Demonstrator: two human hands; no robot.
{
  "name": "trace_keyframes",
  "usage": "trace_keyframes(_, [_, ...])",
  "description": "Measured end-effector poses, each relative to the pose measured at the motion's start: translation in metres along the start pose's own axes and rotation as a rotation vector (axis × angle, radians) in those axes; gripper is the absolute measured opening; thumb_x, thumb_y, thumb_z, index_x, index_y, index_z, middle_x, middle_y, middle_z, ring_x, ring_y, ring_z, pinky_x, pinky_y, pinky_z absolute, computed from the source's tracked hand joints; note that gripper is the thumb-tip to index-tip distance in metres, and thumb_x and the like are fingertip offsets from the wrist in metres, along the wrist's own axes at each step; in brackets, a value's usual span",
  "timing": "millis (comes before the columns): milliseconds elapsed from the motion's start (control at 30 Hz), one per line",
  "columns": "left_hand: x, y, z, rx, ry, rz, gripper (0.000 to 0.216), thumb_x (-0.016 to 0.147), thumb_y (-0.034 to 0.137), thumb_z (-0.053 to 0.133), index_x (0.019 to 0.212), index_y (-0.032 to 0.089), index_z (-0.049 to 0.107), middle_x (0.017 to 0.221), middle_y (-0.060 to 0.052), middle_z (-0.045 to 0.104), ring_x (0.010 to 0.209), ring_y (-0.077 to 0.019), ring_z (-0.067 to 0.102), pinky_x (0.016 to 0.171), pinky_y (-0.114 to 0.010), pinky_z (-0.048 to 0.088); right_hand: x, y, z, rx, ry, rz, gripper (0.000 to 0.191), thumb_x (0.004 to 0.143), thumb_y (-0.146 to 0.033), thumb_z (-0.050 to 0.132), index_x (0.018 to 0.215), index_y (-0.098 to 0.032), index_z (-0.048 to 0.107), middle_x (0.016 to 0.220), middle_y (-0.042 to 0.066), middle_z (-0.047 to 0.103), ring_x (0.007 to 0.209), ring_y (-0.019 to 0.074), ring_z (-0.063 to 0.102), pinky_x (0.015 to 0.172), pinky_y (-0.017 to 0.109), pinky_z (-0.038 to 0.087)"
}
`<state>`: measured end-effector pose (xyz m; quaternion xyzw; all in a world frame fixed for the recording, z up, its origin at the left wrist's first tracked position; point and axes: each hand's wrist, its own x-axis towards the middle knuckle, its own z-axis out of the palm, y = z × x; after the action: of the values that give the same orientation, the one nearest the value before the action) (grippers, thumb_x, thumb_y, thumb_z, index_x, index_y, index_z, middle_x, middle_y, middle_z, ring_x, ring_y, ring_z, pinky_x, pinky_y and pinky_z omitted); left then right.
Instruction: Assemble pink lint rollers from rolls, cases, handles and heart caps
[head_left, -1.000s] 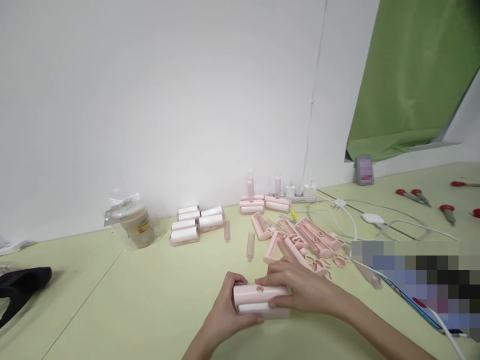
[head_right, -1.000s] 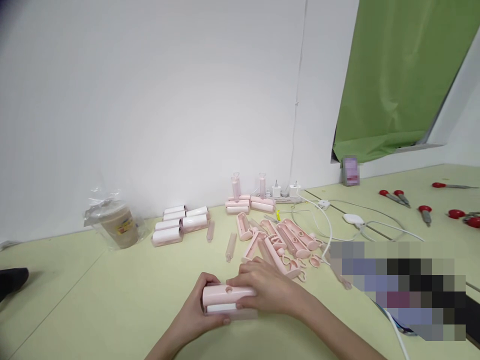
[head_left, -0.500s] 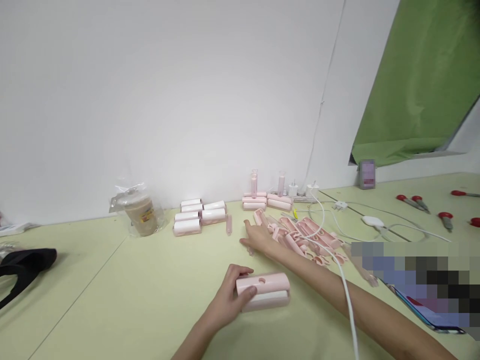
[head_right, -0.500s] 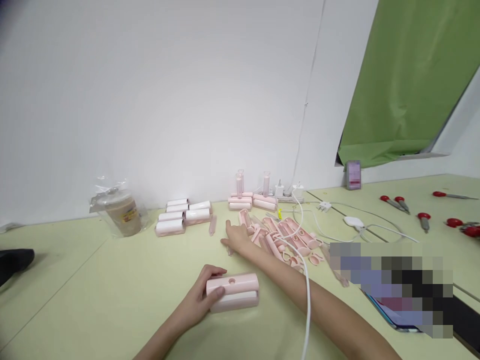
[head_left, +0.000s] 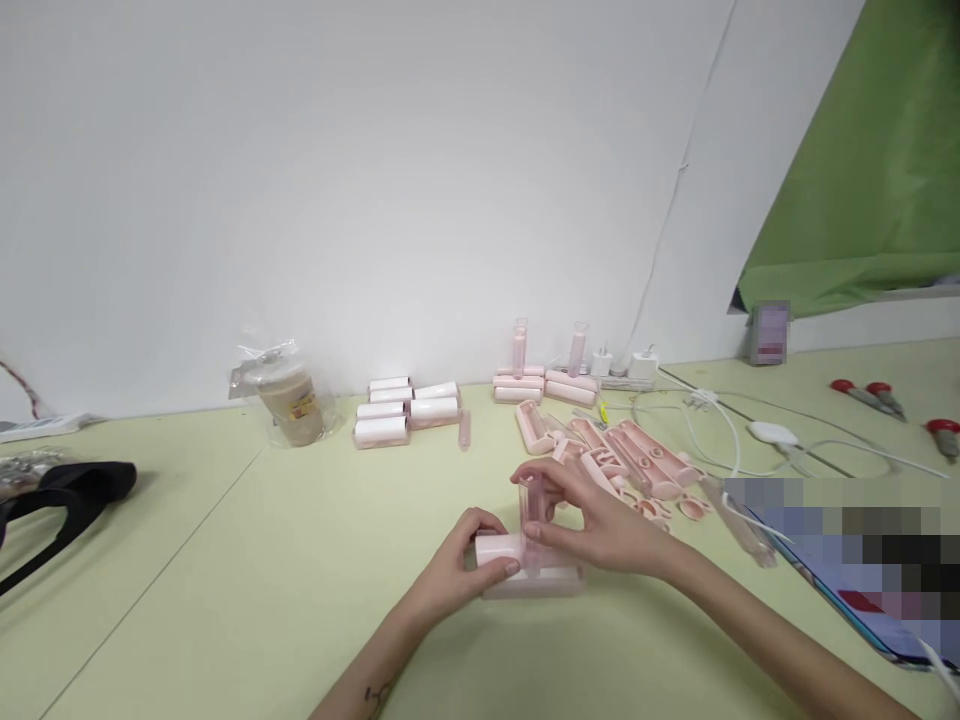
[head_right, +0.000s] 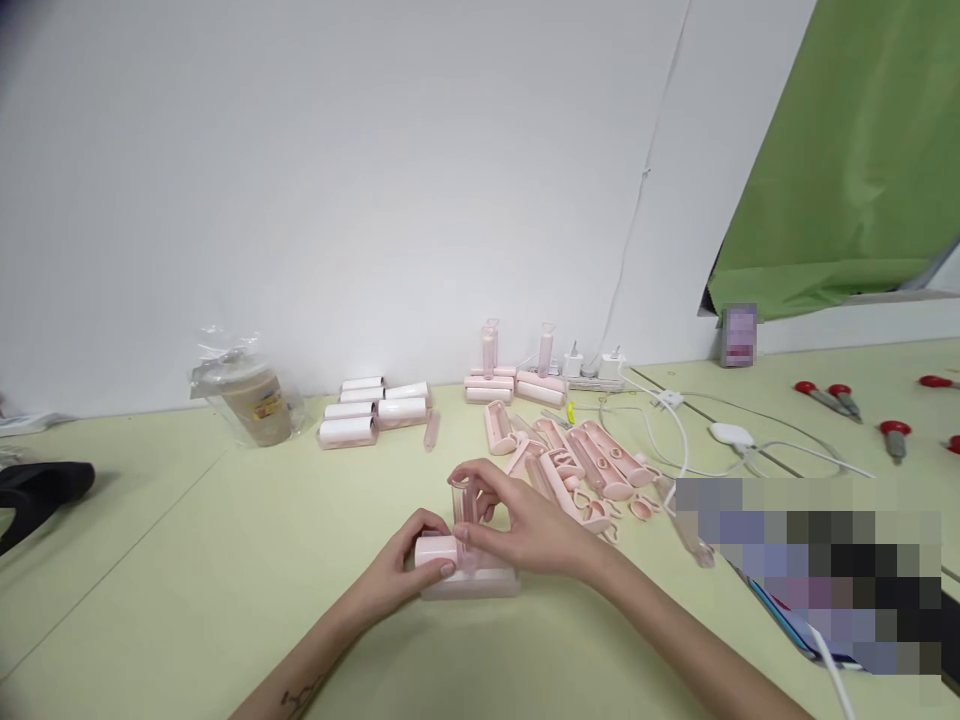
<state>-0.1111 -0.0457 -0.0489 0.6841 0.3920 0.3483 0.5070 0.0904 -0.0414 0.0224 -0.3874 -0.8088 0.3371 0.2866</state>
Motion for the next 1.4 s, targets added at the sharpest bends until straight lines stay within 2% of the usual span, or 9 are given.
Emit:
trace_keyframes(200, [-0.001, 0.001, -0.001, 0.025, -0.009, -0.025, 0.023, 0.073, 0.034, 0.058, 0.09, 0.021, 0.048, 0.088, 0.0, 0.051, 0.084, -0.0163, 0.048, 0.071, -0.025, 0.037, 0.001, -0.003, -0.003, -0.018, 0.071, -0.04, 0.031, 0.082, -0.033, 0.049, 0.11, -0.026, 0.037, 0.097, 0.003, 0.054, 0.086, 0.0158, 0.056, 0.078, 0.031, 0.045])
trace_keyframes(367, [-0.001, 0.002, -0.001, 0.04, 0.001, -0.04, 0.025, 0.072, 0.036, 0.058, 0.09, 0.022, 0.049, 0.088, 0.001, 0.051, 0.083, -0.0165, 0.048, 0.071, -0.025, 0.037, 0.001, -0.013, -0.013, -0.069, -0.039, 0.017, 0.025, 0.077, -0.027, 0.053, 0.098, -0.026, 0.04, 0.08, -0.003, 0.059, 0.076, 0.015, 0.059, 0.067, 0.027, 0.046])
trace_keyframes(633, [-0.002, 0.004, -0.001, 0.026, -0.004, -0.075, 0.025, 0.072, 0.036, 0.058, 0.09, 0.022, 0.048, 0.089, 0.001, 0.052, 0.081, -0.0161, 0.049, 0.067, -0.023, 0.037, 0.02, -0.041, -0.025, -0.475, -0.154, 0.075, 0.014, 0.072, -0.025, 0.055, 0.07, -0.022, 0.041, 0.062, -0.002, 0.057, 0.055, 0.0137, 0.054, 0.043, 0.019, 0.029])
trace_keyframes(900, [-0.001, 0.0, -0.002, 0.006, -0.017, -0.046, 0.025, 0.073, 0.034, 0.058, 0.092, 0.022, 0.048, 0.093, -0.001, 0.053, 0.087, -0.0182, 0.049, 0.074, -0.028, 0.038, 0.031, -0.041, 0.0, -0.763, -0.071, 0.158, 0.018, 0.07, -0.035, 0.055, 0.063, -0.021, 0.045, 0.047, -0.003, 0.045, 0.042, 0.0126, 0.044, 0.04, 0.021, 0.017])
trace_keyframes(1100, [0.0, 0.002, -0.001, 0.037, -0.021, -0.016, 0.025, 0.073, 0.034, 0.057, 0.093, 0.021, 0.049, 0.094, -0.002, 0.054, 0.089, -0.0195, 0.049, 0.079, -0.03, 0.038, 0.02, -0.041, 0.014, -0.681, 0.054, 0.185, 0.018, 0.075, -0.037, 0.053, 0.071, -0.02, 0.052, 0.048, 0.0, 0.052, 0.046, 0.0169, 0.05, 0.045, 0.024, 0.023])
trace_keyframes(1167, [0.0, -0.001, -0.001, 0.054, -0.018, -0.024, 0.024, 0.074, 0.035, 0.056, 0.091, 0.021, 0.049, 0.093, -0.002, 0.054, 0.089, -0.0192, 0.049, 0.078, -0.03, 0.038, 0.014, -0.043, 0.007, -0.564, 0.048, 0.156, 0.023, 0.074, -0.042, 0.055, 0.087, -0.022, 0.053, 0.053, 0.0, 0.057, 0.051, 0.0195, 0.054, 0.046, 0.025, 0.027])
trace_keyframes(1267, [0.001, -0.008, -0.005, 0.073, -0.039, -0.025, 0.03, 0.074, 0.037, 0.056, 0.098, 0.022, 0.046, 0.094, -0.002, 0.053, 0.088, -0.0187, 0.05, 0.077, -0.03, 0.039, -0.002, -0.037, -0.019, -0.221, 0.037, 0.2, 0.042, 0.078, -0.049, 0.048, 0.114, -0.028, 0.04, 0.064, 0.0, 0.062, 0.056, 0.0189, 0.059, 0.049, 0.026, 0.036])
trace_keyframes(1333, [0.003, -0.006, -0.01, 0.083, -0.015, -0.01, 0.051, 0.068, 0.036, 0.062, 0.112, 0.024, 0.037, 0.105, -0.005, 0.05, 0.097, -0.0213, 0.048, 0.083, -0.033, 0.037, -0.015, -0.021, -0.041, -0.094, 0.152, 0.268, 0.033, 0.085, -0.049, 0.033, 0.105, -0.025, 0.045, 0.066, 0.001, 0.06, 0.056, 0.018, 0.06, 0.05, 0.027, 0.039])
trace_keyframes(1400, [0.008, 0.006, -0.014, 0.111, 0.066, 0.044, 0.068, 0.063, 0.035, 0.067, 0.119, 0.025, 0.031, 0.12, -0.008, 0.042, 0.112, -0.0255, 0.039, 0.092, -0.038, 0.031, -0.03, 0.004, -0.06, -0.254, 0.267, 0.313, 0.033, 0.085, -0.045, 0.031, 0.078, -0.021, 0.052, 0.062, 0.001, 0.056, 0.054, 0.0175, 0.058, 0.05, 0.027, 0.037])
